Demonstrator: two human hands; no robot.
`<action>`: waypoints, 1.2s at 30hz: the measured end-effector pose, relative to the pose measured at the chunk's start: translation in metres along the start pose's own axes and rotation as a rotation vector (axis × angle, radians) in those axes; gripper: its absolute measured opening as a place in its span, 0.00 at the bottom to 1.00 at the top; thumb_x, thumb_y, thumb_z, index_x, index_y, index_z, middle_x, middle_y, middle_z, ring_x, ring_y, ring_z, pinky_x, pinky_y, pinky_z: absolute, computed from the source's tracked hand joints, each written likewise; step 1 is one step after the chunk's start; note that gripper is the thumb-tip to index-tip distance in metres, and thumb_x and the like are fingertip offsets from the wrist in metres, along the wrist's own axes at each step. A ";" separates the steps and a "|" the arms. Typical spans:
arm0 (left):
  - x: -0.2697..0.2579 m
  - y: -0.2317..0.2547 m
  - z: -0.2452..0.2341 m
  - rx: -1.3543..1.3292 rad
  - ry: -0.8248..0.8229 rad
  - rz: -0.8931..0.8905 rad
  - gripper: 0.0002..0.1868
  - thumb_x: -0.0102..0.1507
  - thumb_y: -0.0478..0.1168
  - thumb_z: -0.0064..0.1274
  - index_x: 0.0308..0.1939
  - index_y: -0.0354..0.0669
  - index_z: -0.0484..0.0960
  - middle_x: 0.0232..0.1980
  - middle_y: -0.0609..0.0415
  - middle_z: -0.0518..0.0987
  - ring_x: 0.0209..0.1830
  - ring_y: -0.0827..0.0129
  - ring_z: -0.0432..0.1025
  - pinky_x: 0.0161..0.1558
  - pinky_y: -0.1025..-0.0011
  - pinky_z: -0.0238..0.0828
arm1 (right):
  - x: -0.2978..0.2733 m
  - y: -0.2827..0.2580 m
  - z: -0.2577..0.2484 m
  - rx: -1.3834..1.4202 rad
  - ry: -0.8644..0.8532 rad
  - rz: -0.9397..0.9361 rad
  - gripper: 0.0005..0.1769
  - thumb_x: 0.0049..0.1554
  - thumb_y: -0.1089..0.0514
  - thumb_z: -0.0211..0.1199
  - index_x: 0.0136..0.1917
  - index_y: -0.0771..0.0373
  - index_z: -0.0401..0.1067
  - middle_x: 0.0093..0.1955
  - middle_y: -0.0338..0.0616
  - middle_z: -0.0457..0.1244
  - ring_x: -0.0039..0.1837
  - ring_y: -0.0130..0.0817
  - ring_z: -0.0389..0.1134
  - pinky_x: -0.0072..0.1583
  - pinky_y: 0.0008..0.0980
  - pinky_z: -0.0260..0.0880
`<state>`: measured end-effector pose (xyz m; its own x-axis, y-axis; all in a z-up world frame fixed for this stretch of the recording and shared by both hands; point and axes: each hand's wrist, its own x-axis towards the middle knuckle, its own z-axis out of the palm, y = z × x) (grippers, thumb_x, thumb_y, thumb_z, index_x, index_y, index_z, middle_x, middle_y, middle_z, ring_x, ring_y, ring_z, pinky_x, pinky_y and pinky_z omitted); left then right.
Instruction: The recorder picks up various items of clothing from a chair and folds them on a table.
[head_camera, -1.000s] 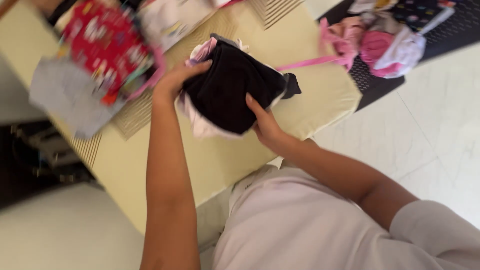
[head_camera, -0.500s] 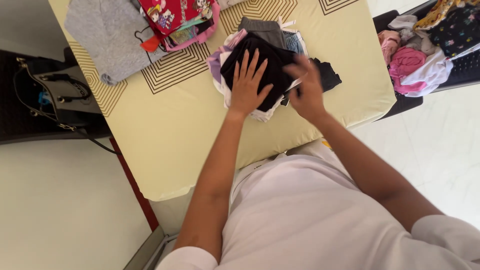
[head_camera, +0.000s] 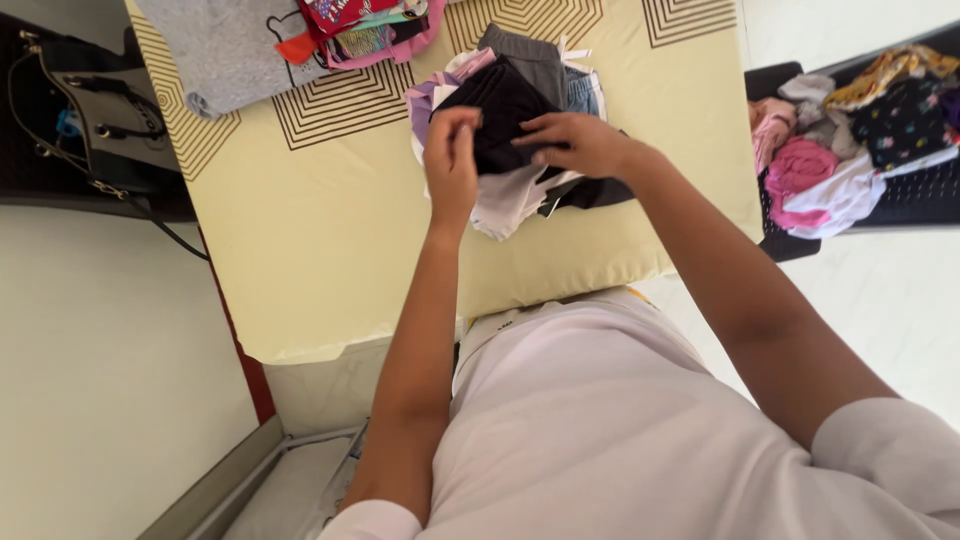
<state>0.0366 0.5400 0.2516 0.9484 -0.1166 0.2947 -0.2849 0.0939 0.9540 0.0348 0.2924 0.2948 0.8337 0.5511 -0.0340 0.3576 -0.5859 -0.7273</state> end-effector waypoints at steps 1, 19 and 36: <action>-0.011 -0.008 0.001 -0.153 0.095 -0.045 0.08 0.77 0.28 0.42 0.48 0.39 0.78 0.44 0.52 0.76 0.40 0.75 0.66 0.50 0.76 0.68 | 0.003 0.006 -0.008 0.184 -0.042 0.097 0.17 0.65 0.55 0.63 0.66 0.59 0.73 0.72 0.46 0.64 0.70 0.44 0.67 0.68 0.39 0.66; 0.136 -0.053 0.048 -0.959 -0.125 -0.756 0.23 0.69 0.50 0.57 0.60 0.37 0.79 0.53 0.49 0.83 0.51 0.61 0.79 0.59 0.63 0.76 | 0.045 0.065 -0.071 1.091 0.473 0.394 0.29 0.61 0.55 0.67 0.71 0.69 0.67 0.62 0.41 0.68 0.62 0.30 0.68 0.66 0.28 0.67; 0.286 -0.217 0.045 0.931 0.156 -0.276 0.32 0.62 0.52 0.57 0.63 0.35 0.72 0.64 0.34 0.72 0.64 0.31 0.62 0.65 0.45 0.58 | 0.253 0.228 -0.070 0.118 0.664 0.449 0.25 0.61 0.51 0.64 0.68 0.62 0.65 0.61 0.61 0.67 0.64 0.61 0.66 0.64 0.49 0.66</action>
<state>0.3638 0.4415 0.1310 0.9868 0.1212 0.1078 0.0178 -0.7415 0.6708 0.3567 0.2566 0.1690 0.9763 -0.2112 0.0473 -0.0863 -0.5803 -0.8099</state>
